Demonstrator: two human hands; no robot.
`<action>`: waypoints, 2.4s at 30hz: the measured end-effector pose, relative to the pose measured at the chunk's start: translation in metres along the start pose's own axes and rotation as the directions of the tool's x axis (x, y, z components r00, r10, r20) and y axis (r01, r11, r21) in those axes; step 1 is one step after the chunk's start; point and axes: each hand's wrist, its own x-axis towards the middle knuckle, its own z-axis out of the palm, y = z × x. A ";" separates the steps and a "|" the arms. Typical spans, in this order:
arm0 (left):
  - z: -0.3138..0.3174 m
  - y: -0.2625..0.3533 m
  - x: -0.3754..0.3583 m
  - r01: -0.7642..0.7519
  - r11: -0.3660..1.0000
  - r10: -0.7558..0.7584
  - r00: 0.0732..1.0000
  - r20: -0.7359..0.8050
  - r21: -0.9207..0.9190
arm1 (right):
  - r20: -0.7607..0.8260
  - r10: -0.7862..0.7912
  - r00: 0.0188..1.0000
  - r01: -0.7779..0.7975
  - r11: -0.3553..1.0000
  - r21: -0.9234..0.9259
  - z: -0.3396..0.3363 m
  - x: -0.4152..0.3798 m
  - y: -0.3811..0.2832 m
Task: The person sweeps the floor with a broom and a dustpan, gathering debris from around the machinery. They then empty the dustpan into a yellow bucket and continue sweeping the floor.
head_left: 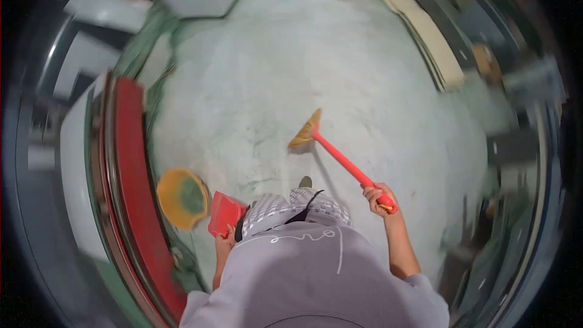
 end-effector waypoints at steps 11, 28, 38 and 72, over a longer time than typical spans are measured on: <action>0.233 -0.008 0.020 -0.075 0.487 -0.176 0.968 0.182 0.870 | 0.015 -0.872 0.490 0.860 0.487 0.151 -0.161 -0.059 0.071; 0.384 -0.247 -0.030 -0.431 -0.292 -0.907 0.407 -0.105 0.854 | -0.107 -0.994 0.012 0.326 -0.097 0.940 -0.355 0.074 0.392; 0.328 -0.363 -0.057 -0.182 -0.430 -0.556 0.825 -0.101 0.884 | -0.167 -0.948 0.269 0.209 -0.112 0.972 -0.419 0.140 0.413; 0.188 -0.560 -0.015 0.098 -0.524 -0.141 0.970 -0.200 0.846 | -0.437 -0.778 0.451 0.470 -0.209 0.857 -0.508 -0.026 0.351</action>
